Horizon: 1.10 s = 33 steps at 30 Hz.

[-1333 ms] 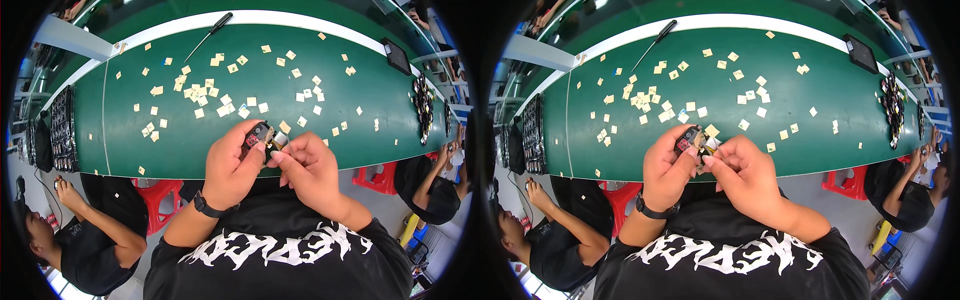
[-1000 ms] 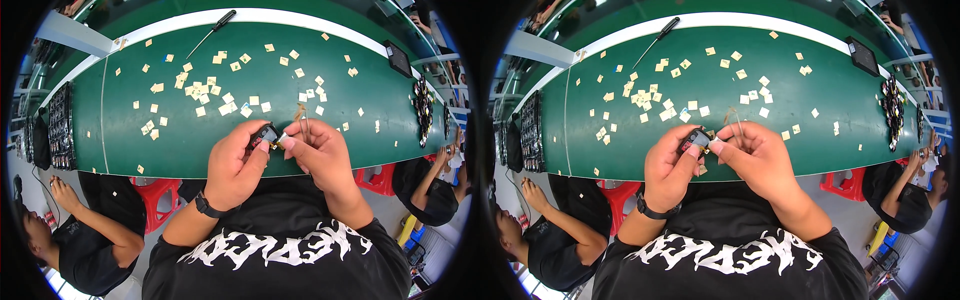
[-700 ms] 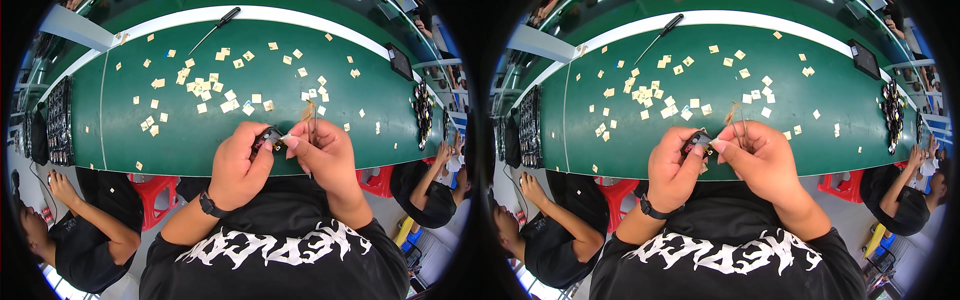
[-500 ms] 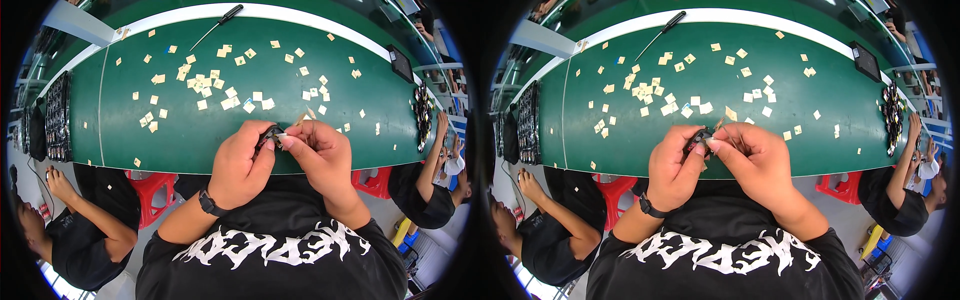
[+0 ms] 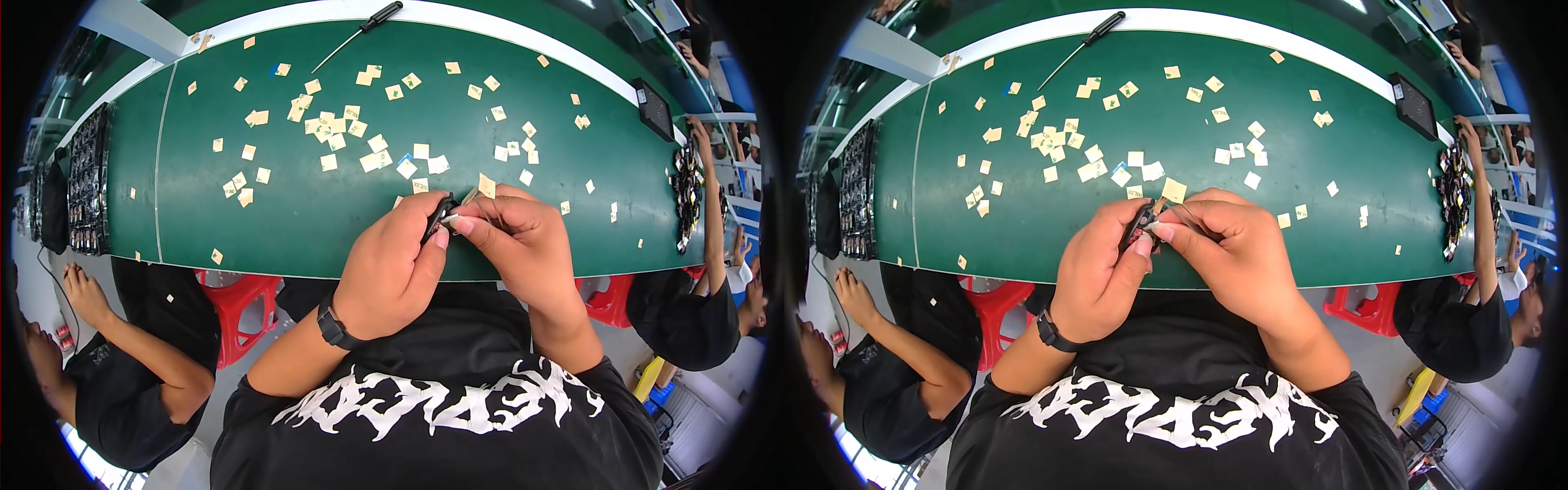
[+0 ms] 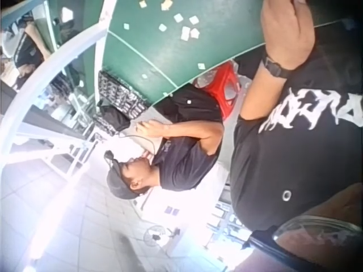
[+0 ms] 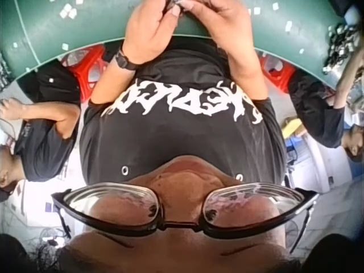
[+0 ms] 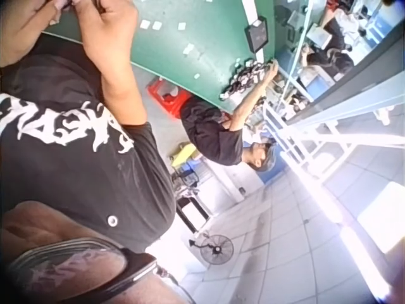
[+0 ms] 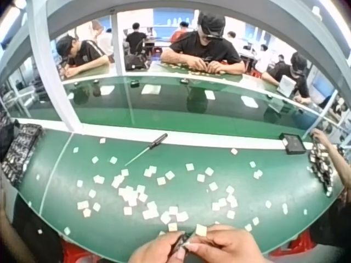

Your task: The recorder uses tweezers to peel small adhesive pads and apply them to small electronic modules at a factory workbench.

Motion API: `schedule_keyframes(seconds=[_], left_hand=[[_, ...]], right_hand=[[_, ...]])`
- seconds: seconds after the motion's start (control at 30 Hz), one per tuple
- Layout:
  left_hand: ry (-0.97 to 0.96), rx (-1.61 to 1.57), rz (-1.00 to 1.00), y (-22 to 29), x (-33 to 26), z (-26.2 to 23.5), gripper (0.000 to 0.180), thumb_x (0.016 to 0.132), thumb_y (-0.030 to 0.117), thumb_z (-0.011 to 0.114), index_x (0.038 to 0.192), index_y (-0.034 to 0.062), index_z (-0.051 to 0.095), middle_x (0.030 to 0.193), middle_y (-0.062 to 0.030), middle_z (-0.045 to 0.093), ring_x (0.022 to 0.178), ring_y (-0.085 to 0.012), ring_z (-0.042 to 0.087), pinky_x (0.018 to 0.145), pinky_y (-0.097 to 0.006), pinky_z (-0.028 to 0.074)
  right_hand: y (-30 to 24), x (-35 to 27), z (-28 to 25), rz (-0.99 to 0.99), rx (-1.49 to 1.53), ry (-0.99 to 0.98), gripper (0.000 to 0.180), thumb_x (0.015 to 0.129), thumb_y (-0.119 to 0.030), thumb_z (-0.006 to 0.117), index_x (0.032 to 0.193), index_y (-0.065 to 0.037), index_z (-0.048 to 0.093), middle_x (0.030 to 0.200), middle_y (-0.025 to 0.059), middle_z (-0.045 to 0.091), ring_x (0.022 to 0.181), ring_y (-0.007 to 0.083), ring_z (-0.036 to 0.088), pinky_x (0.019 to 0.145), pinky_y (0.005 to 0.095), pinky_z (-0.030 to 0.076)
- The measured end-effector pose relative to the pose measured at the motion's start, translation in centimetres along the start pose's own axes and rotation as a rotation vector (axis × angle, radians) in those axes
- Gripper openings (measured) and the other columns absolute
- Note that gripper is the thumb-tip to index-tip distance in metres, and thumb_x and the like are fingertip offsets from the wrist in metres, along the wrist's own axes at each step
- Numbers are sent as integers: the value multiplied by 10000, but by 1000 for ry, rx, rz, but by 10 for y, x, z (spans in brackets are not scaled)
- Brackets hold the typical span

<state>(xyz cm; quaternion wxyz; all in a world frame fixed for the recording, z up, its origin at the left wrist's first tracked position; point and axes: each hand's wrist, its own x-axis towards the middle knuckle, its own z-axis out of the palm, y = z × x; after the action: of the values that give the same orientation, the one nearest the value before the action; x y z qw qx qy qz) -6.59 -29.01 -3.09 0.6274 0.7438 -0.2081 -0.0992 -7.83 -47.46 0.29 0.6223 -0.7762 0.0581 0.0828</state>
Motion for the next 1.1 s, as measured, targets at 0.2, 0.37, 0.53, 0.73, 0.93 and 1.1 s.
schedule_keyframes(seconds=[0.2,0.37,0.53,0.73,0.93,1.1], left_hand=[[-34,-12,-44,4,1,-2,302,947,35,550,1239,-37,524,915,-178,620,774,-345,614,712,-389,498],[-108,-46,11,1,-1,-9,335,996,65,493,1310,-42,529,894,-71,631,709,-129,592,668,-261,490],[-158,-127,-48,2,0,-15,333,984,71,499,1296,-42,527,890,-92,626,725,-192,593,691,-308,489],[-173,-212,-96,7,2,-15,361,985,95,487,1316,-43,528,883,-76,632,707,-157,586,669,-277,481],[-111,-415,-297,15,0,-16,435,957,87,460,1369,-34,532,891,-57,636,669,-74,552,616,-207,463],[-91,-442,-164,1,-5,-14,480,899,38,458,1367,-36,537,931,-77,639,694,-84,547,645,-220,466]], right_hand=[[14,2,-3,33,62,28,134,818,-35,800,842,43,693,783,10,598,671,41,509,561,219,401],[4,13,1,132,201,70,280,758,-46,858,752,-22,579,689,-34,557,603,17,457,523,197,368],[-1,17,-3,199,115,-71,237,782,-51,837,768,-18,603,674,-27,582,592,11,472,504,195,352],[-4,15,-8,229,106,-159,200,831,-98,807,806,-10,629,685,-20,593,604,9,484,508,190,344],[8,3,-22,237,335,-142,165,934,-165,696,957,-2,684,752,-5,617,601,9,456,511,181,318],[24,-19,-62,186,252,114,181,961,-196,662,1021,-30,700,766,-21,620,583,7,421,505,175,290]])
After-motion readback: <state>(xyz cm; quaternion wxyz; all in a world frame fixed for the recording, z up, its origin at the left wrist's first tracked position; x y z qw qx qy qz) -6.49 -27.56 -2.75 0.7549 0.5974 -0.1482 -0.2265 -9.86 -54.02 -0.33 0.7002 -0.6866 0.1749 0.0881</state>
